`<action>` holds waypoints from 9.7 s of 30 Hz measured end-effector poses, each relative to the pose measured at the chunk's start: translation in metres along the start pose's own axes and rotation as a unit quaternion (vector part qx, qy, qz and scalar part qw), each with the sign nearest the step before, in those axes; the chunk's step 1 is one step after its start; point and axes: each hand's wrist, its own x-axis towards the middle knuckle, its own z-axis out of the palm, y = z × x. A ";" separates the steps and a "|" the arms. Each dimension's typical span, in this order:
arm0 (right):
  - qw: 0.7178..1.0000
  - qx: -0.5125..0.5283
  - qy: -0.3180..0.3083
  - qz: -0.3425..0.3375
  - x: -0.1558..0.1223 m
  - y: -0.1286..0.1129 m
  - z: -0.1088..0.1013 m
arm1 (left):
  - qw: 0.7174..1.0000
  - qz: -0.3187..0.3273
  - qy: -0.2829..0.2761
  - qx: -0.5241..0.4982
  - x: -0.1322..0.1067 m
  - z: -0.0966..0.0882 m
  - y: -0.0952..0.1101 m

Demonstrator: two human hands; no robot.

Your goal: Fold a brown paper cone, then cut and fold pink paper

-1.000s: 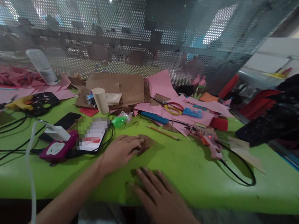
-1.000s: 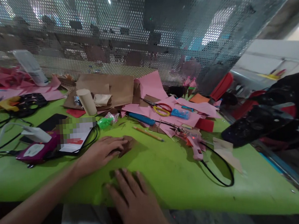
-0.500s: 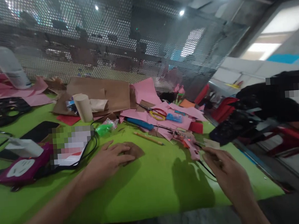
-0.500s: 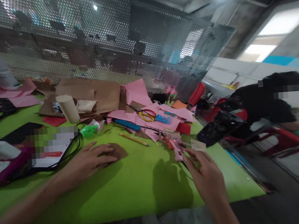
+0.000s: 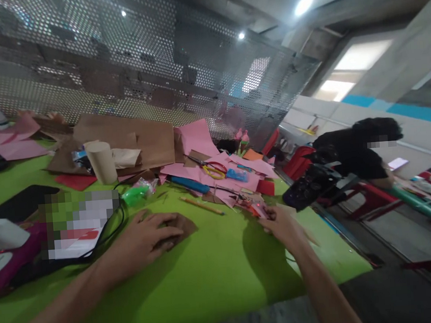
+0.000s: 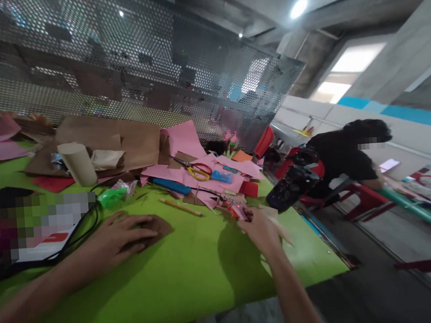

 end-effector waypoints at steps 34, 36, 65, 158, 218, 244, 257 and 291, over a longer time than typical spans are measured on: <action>0.897 0.362 -0.248 0.062 -0.054 -0.068 0.026 | 0.999 -0.031 -0.004 0.011 0.001 -0.012 0.011; 0.905 0.328 -0.265 0.051 -0.056 -0.069 0.031 | 1.000 -0.022 0.002 0.013 0.002 -0.012 0.011; 0.955 0.085 -0.284 -0.018 -0.070 -0.073 0.041 | 1.000 -0.013 0.007 0.026 0.005 -0.009 0.011; 0.918 0.095 -0.386 -0.014 -0.084 -0.086 0.047 | 0.998 -0.051 0.012 -0.022 0.006 -0.011 0.007; 0.950 0.028 -0.306 -0.056 -0.071 -0.073 0.043 | 0.999 -0.041 0.010 0.005 0.005 -0.009 0.005; 0.957 0.022 -0.285 -0.056 -0.068 -0.070 0.042 | 0.999 -0.047 0.009 -0.009 0.005 -0.008 0.005; 0.960 0.136 -0.236 -0.068 -0.060 -0.065 0.028 | 0.998 -0.055 -0.001 -0.004 0.006 -0.012 0.009; 0.958 -0.152 -0.010 -0.241 -0.019 -0.046 0.000 | 0.998 -0.040 0.017 -0.054 0.001 -0.021 0.008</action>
